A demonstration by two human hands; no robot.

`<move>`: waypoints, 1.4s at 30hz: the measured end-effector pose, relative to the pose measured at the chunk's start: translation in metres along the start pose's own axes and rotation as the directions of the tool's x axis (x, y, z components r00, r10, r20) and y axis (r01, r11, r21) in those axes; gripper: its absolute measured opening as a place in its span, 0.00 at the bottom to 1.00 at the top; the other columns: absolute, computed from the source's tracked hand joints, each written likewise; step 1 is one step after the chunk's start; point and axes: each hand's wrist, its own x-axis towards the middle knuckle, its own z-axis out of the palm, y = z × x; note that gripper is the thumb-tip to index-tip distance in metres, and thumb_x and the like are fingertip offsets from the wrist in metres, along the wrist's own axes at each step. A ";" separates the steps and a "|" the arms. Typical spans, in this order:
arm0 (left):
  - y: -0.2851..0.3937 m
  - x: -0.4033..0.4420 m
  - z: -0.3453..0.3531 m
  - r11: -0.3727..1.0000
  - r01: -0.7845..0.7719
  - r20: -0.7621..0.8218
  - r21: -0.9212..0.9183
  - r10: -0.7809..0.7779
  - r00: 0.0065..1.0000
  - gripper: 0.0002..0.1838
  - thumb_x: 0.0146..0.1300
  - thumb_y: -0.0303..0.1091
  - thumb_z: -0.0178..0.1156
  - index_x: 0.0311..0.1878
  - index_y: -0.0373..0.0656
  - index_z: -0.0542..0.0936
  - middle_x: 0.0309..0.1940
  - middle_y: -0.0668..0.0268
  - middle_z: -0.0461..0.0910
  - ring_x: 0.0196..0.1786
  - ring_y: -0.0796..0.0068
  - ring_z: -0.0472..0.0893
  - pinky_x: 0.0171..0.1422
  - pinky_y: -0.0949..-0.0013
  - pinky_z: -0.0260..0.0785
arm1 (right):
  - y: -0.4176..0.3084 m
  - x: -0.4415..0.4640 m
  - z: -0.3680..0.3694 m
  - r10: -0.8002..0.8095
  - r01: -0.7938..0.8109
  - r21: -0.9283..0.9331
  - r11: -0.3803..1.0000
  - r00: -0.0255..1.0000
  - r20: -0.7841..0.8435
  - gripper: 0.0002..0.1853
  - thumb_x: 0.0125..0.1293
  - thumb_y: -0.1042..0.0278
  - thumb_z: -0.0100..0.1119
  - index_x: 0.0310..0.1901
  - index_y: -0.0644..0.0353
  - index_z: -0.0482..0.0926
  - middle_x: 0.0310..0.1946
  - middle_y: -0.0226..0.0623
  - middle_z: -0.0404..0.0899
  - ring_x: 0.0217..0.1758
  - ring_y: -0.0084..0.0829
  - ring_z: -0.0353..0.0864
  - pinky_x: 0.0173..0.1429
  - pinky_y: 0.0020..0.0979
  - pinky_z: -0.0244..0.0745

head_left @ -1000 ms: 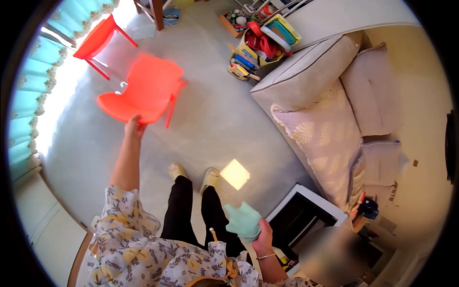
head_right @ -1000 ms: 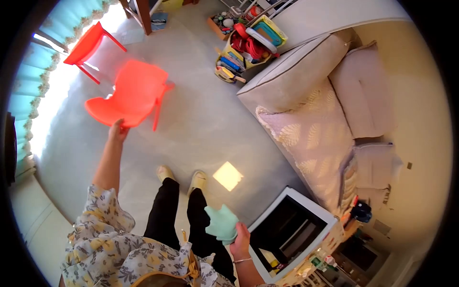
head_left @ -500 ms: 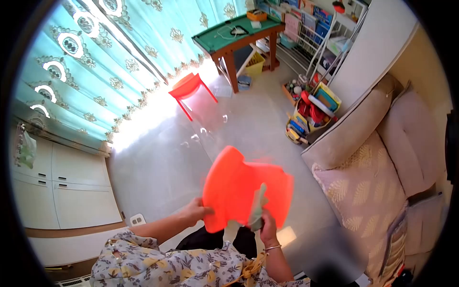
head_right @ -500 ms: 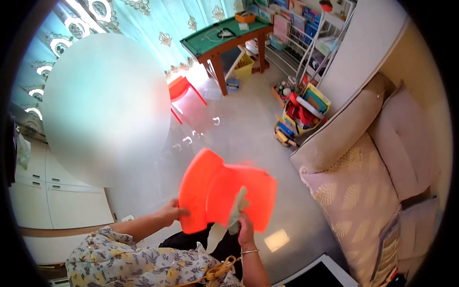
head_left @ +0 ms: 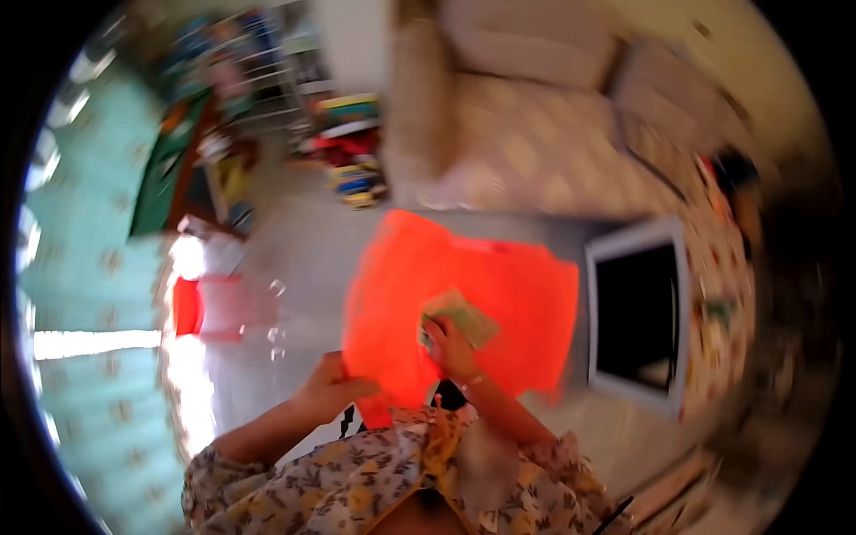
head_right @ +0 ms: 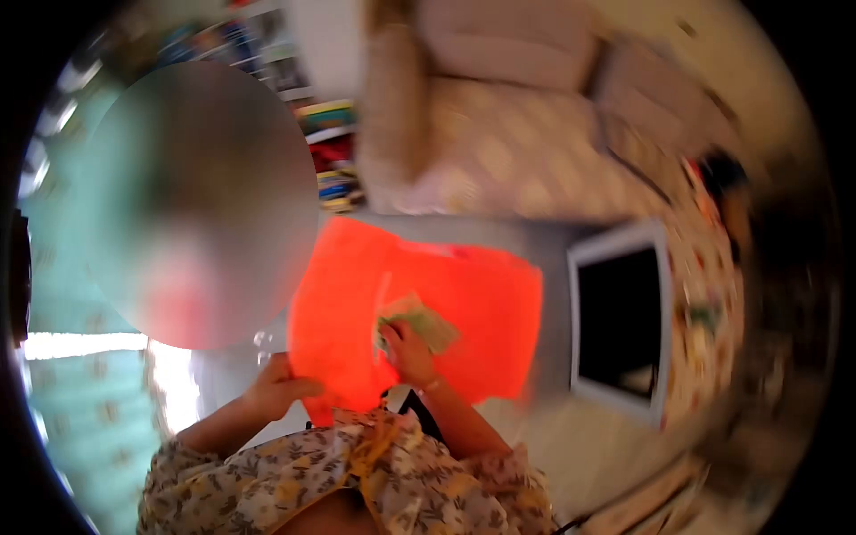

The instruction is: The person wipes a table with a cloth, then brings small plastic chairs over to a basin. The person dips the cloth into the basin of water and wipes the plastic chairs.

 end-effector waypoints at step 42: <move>-0.056 -0.033 0.415 0.611 -0.321 0.586 0.724 -0.300 0.752 0.22 0.58 0.35 0.66 0.52 0.31 0.77 0.43 0.67 0.82 0.45 0.80 0.77 0.52 0.72 0.70 | 0.060 -0.530 -0.277 0.224 -0.991 0.030 0.129 0.000 -0.975 0.09 0.55 0.67 0.62 0.39 0.49 0.77 0.43 0.32 0.73 0.43 0.40 0.72 0.46 0.42 0.69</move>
